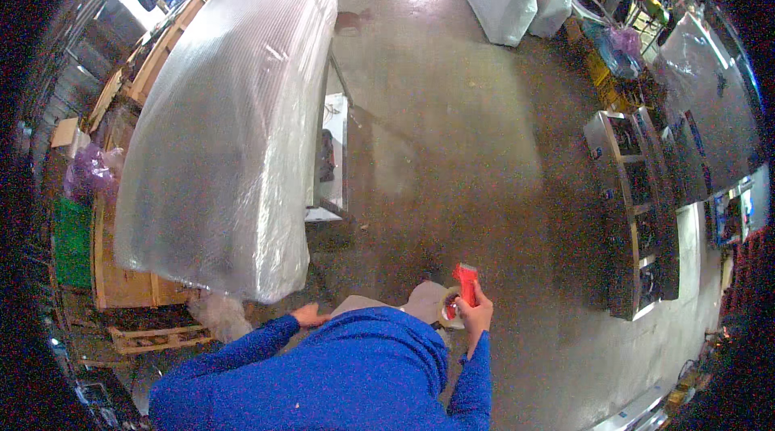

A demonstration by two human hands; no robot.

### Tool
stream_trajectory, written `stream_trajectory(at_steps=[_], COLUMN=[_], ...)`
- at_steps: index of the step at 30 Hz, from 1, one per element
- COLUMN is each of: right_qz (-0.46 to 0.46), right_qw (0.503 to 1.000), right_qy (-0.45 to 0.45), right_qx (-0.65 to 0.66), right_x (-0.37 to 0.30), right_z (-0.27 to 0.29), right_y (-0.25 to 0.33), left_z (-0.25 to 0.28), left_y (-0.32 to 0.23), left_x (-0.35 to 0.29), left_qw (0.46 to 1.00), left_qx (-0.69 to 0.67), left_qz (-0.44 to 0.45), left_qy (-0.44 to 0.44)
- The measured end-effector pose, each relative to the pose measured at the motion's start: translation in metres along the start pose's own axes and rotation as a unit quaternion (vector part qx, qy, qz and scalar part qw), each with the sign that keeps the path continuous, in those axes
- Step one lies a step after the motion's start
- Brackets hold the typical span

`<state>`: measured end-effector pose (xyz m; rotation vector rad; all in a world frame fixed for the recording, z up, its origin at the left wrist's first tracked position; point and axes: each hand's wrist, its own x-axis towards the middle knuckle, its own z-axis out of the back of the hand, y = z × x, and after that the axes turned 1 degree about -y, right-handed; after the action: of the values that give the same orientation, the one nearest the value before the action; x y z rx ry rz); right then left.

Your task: The person wraps a large piece of furniture with bubble wrap and secures it with packing tape using a handheld dispenser. After finishing the wrapping, the person writes on a document at a nearby table.

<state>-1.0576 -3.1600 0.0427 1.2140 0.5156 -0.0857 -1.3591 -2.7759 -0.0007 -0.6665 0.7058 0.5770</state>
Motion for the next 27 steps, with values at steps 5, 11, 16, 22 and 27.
stream_trajectory(at_steps=[5,11,16,22,27], right_qz=[0.042,0.103,0.027,0.018,0.051], right_qw=[0.998,0.990,0.987,0.988,0.987], right_qy=[0.037,0.087,0.128,0.116,0.092], right_qx=[-0.032,-0.031,-0.089,-0.096,-0.120], right_x=[0.089,0.176,0.248,0.359,0.461], right_z=[0.030,0.029,-0.008,-0.073,-0.122], right_y=[0.057,0.098,0.123,0.179,0.261], left_z=[0.076,0.132,0.207,0.323,0.425], left_y=[-0.060,-0.075,-0.063,-0.095,-0.110], left_x=[0.091,0.146,0.220,0.304,0.397], left_qw=[0.923,0.911,0.925,0.898,0.898], left_qx=[-0.189,-0.154,-0.187,-0.215,-0.202], left_qz=[0.305,0.362,0.312,0.322,0.336], left_qy=[-0.138,-0.125,-0.109,-0.209,-0.200])
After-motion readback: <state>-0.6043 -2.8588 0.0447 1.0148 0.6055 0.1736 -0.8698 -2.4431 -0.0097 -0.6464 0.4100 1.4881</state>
